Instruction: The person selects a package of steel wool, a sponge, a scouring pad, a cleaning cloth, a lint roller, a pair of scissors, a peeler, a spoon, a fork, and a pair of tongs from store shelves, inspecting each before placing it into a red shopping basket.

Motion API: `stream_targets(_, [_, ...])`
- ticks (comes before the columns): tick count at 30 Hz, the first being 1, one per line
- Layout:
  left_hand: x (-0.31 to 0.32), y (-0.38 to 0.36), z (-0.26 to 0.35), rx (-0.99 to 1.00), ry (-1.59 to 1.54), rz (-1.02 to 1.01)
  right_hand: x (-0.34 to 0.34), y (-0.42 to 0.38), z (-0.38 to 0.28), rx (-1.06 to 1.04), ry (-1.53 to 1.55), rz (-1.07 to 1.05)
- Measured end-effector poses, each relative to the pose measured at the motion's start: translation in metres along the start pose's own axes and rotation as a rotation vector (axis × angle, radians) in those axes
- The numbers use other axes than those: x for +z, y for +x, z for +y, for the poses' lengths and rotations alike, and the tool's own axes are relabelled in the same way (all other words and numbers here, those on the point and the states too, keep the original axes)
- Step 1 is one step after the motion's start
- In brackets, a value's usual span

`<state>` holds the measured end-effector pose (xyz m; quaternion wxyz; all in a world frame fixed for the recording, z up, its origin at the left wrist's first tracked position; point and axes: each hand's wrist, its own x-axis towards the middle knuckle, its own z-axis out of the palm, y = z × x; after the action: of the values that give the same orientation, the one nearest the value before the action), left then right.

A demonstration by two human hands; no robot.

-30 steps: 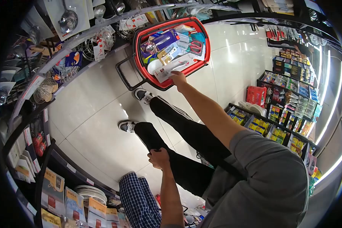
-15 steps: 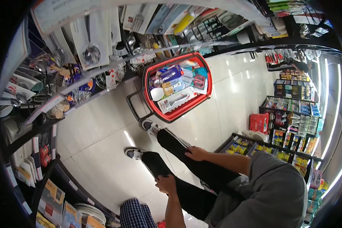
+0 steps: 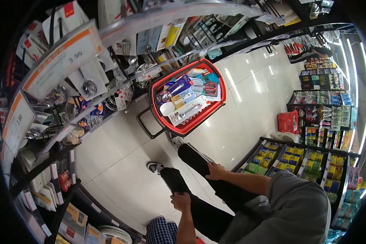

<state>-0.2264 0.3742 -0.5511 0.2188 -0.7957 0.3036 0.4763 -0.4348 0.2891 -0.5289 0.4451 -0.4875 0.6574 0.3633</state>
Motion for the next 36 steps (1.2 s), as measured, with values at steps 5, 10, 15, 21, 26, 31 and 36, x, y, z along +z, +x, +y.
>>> stream_targets(5, [0.004, -0.001, 0.015, -0.034, -0.003, -0.028, -0.029, 0.034, 0.008, -0.282, 0.154, 0.214])
stream_targets(10, [0.023, -0.018, 0.042, -0.1, -0.044, -0.008, -0.187, 0.065, -0.083, -0.804, 0.442, 0.601])
stream_targets(15, [0.077, -0.043, 0.084, -0.07, 0.006, 0.113, -0.347, 0.035, -0.15, -1.284, 0.457, 0.994])
stream_targets(21, [0.103, -0.066, 0.132, -0.095, -0.119, 0.015, -0.404, 0.016, -0.178, -1.3, 0.554, 0.974])
stream_targets(26, [0.122, -0.076, 0.151, -0.092, -0.175, -0.005, -0.407, 0.037, -0.196, -1.364, 0.619, 1.027])
stream_targets(31, [0.134, -0.08, 0.152, -0.092, -0.192, -0.008, -0.407, 0.028, -0.214, -1.389, 0.579, 0.89])
stream_targets(36, [0.13, -0.078, 0.147, -0.092, -0.196, 0.019, -0.393, 0.017, -0.207, -1.394, 0.797, 0.711])
